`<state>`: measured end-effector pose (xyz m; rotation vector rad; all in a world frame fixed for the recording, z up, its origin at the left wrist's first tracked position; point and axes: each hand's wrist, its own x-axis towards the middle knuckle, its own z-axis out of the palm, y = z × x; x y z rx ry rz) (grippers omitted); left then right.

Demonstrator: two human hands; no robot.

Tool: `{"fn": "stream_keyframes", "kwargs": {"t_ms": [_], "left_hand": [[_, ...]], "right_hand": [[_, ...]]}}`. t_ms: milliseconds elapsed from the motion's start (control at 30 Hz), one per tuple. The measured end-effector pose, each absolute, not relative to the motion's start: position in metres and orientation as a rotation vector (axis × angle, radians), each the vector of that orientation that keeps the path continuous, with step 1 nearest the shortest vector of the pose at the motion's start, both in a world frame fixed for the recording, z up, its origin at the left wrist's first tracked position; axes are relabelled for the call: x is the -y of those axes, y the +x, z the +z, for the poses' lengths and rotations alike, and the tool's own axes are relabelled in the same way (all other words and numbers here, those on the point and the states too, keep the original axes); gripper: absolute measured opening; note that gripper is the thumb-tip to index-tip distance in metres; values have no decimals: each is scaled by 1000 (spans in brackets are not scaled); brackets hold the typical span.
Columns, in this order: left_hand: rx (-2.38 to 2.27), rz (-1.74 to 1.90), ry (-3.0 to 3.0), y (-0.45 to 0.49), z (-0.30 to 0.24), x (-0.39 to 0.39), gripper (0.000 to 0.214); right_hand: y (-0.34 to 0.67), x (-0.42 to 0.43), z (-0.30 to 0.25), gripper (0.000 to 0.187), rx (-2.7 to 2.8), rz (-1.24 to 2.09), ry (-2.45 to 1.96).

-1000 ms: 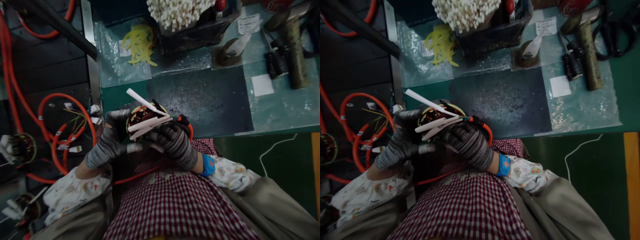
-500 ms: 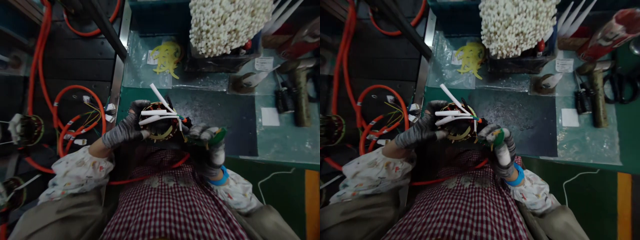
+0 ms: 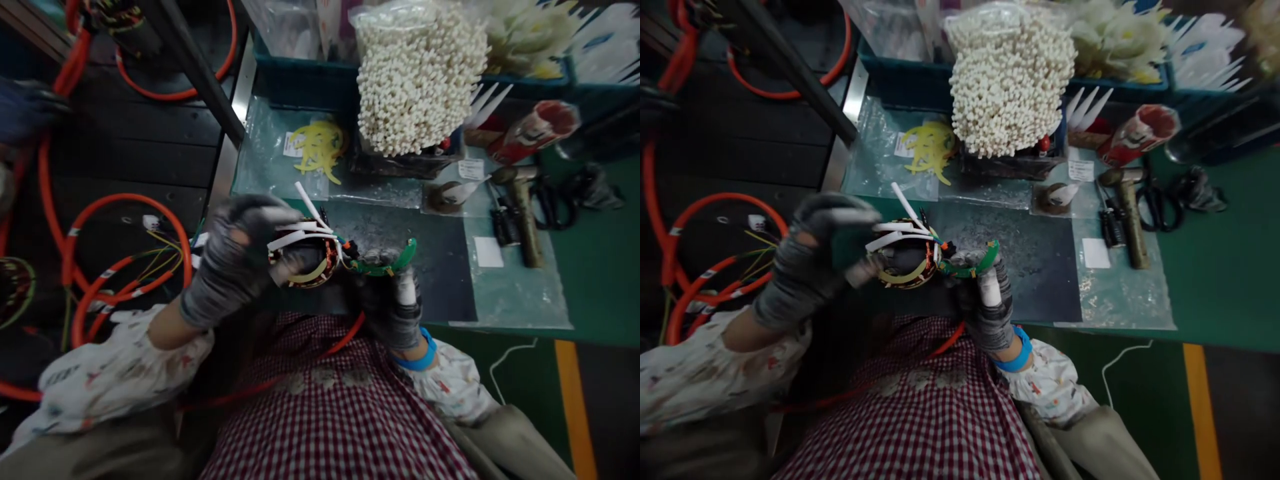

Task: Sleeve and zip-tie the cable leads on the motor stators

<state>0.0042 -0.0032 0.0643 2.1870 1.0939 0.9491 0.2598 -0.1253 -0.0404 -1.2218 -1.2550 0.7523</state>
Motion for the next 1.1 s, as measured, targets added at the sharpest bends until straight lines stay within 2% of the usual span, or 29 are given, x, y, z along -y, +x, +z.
{"fn": "stream_keyframes", "kwargs": {"t_ms": [133,267,300,433,633,733,867,1033,1100], "left_hand": [[-796,709,2287,50,77,3,20],[-735,660,2277,64,77,-6,16],[-732,655,2276,64,77,-6,14],[-812,636,2283,55,73,-3,14],[-847,632,2460,46,65,-3,10],[-818,638,2455,44,70,-5,13],[-818,733,2499,46,80,4,16],[-725,763,2431,50,85,17,38],[-734,783,2373,51,84,19,40]], "right_hand": [[269,122,-35,41,1243,589,-1258],[277,120,-41,56,1350,445,-1271],[276,120,-43,56,1333,452,-1277],[261,118,-47,38,1150,638,-1355],[251,112,-29,34,1038,734,-1285],[251,111,-18,30,1052,789,-1228],[249,115,-15,20,1093,621,-1218],[245,120,-16,20,1100,647,-1144],[244,120,-14,20,1113,690,-1144]]}}
